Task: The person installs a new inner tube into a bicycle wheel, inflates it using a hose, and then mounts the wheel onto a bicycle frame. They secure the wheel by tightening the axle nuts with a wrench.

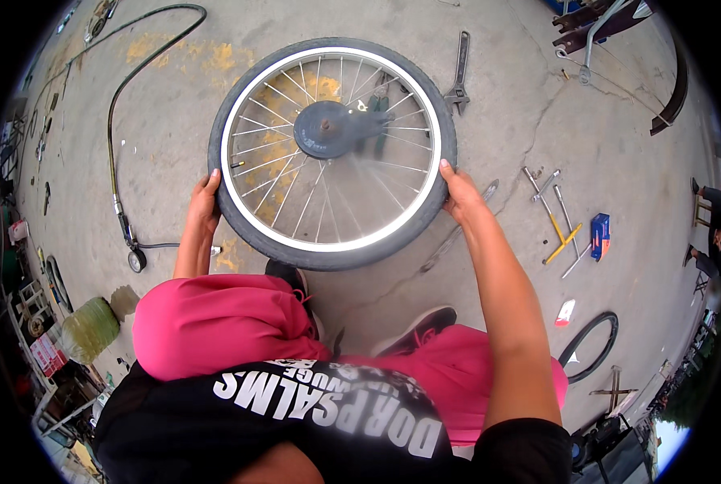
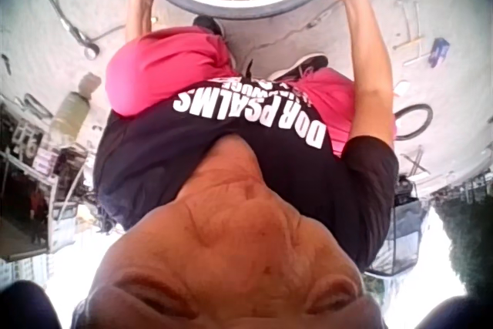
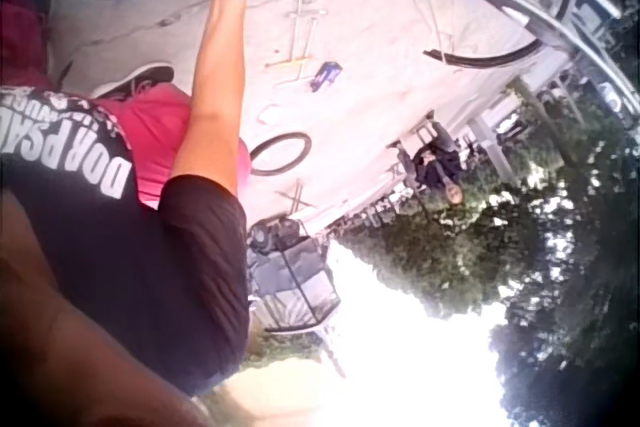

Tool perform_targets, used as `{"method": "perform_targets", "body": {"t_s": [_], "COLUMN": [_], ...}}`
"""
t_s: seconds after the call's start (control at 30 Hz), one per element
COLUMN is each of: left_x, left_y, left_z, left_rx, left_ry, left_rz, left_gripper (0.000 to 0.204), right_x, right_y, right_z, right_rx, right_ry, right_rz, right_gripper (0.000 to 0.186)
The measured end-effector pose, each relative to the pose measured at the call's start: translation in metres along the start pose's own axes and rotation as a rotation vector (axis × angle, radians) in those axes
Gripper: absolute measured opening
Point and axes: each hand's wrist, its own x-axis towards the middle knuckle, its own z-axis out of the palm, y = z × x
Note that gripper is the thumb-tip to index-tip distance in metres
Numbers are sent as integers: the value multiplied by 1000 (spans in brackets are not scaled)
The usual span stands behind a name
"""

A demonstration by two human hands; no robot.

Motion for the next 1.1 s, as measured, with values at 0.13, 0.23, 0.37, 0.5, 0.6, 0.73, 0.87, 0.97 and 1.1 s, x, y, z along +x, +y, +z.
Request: {"method": "perform_targets", "body": {"t_s": [0.13, 0.23, 0.37, 0.5, 0.6, 0.73, 0.87, 0.97, 1.1], "left_x": [7, 12, 13, 7, -7, -32, -64, -64, -99], "left_y": [0, 5, 3, 6, 37, 110, 173, 203, 256], "left_z": [-9, -6, -8, 1, 0, -11, -35, -57, -1], "left_rx": [-22, -80, -137, -130, -157, -99, 94, 833, 605], "left_ry": [-7, -70, -90, -64, -140, -289, -188, 233, -19], "left_rz": [-2, -47, -30, 121, 226, 326, 313, 586, 1251], "left_gripper": [54, 52, 57, 75, 77, 58, 58, 71, 68], "right_x": [-2, -11, -10, -24, -73, -127, -158, -171, -161], "right_y": [-2, 0, 2, -7, -44, -130, -201, -216, -241], "right_z": [9, 6, -2, 4, 32, 36, 53, 90, 106], "right_rx": [-33, -29, -32, -105, -122, -148, -234, -302, -405], "right_ry": [-11, -69, -168, -91, -42, -198, -126, -147, -171], "right_rz": [-23, -84, -181, -363, -575, -659, -646, -678, -637], "right_gripper": [56, 59, 63, 65, 66, 55, 63, 70, 75]}}
